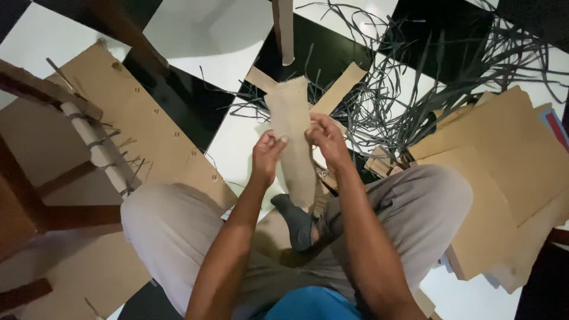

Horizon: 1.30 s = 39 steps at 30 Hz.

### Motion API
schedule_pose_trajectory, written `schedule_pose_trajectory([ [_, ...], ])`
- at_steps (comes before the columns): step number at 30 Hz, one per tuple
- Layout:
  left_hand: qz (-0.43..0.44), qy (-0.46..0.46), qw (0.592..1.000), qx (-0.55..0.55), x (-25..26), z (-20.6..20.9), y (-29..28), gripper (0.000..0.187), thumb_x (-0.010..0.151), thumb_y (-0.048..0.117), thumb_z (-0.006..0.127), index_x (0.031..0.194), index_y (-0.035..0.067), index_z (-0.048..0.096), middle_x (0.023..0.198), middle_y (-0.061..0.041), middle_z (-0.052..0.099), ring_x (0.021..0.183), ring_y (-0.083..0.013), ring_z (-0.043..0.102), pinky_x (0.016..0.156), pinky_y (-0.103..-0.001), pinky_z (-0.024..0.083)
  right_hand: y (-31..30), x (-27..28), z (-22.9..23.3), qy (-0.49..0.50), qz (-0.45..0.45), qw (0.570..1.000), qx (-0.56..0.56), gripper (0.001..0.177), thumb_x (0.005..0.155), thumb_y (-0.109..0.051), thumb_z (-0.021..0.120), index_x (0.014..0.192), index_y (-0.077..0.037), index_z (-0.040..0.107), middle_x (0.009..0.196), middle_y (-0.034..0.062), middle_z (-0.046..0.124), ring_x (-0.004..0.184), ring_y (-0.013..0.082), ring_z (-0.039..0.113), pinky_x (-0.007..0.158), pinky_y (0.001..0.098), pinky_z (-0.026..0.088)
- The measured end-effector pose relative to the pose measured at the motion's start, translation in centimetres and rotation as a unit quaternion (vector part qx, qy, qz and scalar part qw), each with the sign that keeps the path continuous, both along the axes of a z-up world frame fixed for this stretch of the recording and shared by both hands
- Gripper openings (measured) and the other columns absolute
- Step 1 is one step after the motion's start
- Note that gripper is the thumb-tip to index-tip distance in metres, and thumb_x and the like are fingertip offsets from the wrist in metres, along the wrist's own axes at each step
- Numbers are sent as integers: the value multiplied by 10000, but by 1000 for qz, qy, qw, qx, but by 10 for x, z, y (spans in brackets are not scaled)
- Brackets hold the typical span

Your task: Wrapping a wooden table leg with protective paper and securing it with ties

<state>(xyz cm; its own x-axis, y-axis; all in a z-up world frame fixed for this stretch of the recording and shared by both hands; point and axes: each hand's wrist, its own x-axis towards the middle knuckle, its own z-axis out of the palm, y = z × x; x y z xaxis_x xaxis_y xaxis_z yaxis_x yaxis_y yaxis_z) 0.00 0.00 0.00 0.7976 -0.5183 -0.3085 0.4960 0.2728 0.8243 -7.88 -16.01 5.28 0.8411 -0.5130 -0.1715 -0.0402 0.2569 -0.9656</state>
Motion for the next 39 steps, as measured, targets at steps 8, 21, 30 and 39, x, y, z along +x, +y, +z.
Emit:
schedule_pose_trajectory([
  [8, 84, -40, 994, -53, 21, 24, 16, 176, 1029, 98, 651, 1200, 81, 610, 1036, -22, 706, 935, -120, 668, 899, -303, 565, 41, 11, 16, 90, 102, 979, -150, 643, 801, -79, 851, 1386, -95, 585, 1123, 99, 666, 1079, 235, 659, 946, 383, 559],
  [21, 361, -111, 924, 56, 19, 24, 106, 188, 911, 86, 651, 1095, 106, 623, 905, 13, 609, 821, -93, 550, 783, -280, 489, 146, 69, 11, 69, 196, 946, -248, 654, 819, -166, 854, 1416, -127, 593, 1213, 144, 714, 1193, 338, 672, 954, 492, 566],
  [30, 555, -126, 801, 188, -9, 58, 193, 298, 875, -6, 618, 1158, 85, 628, 969, -41, 604, 880, -128, 580, 835, -369, 511, 264, 91, 22, 83, 334, 902, -262, 647, 838, -75, 818, 1430, -80, 556, 1306, 205, 671, 1286, 368, 611, 1001, 447, 558],
  [39, 634, -184, 714, 232, -11, 64, 269, 272, 924, -30, 633, 1170, 69, 576, 1004, -123, 533, 895, -489, 497, 885, -455, 548, 354, 103, 17, -7, 401, 870, -287, 622, 920, -171, 767, 1485, -123, 514, 1356, 201, 626, 1233, 406, 619, 953, 516, 574],
])
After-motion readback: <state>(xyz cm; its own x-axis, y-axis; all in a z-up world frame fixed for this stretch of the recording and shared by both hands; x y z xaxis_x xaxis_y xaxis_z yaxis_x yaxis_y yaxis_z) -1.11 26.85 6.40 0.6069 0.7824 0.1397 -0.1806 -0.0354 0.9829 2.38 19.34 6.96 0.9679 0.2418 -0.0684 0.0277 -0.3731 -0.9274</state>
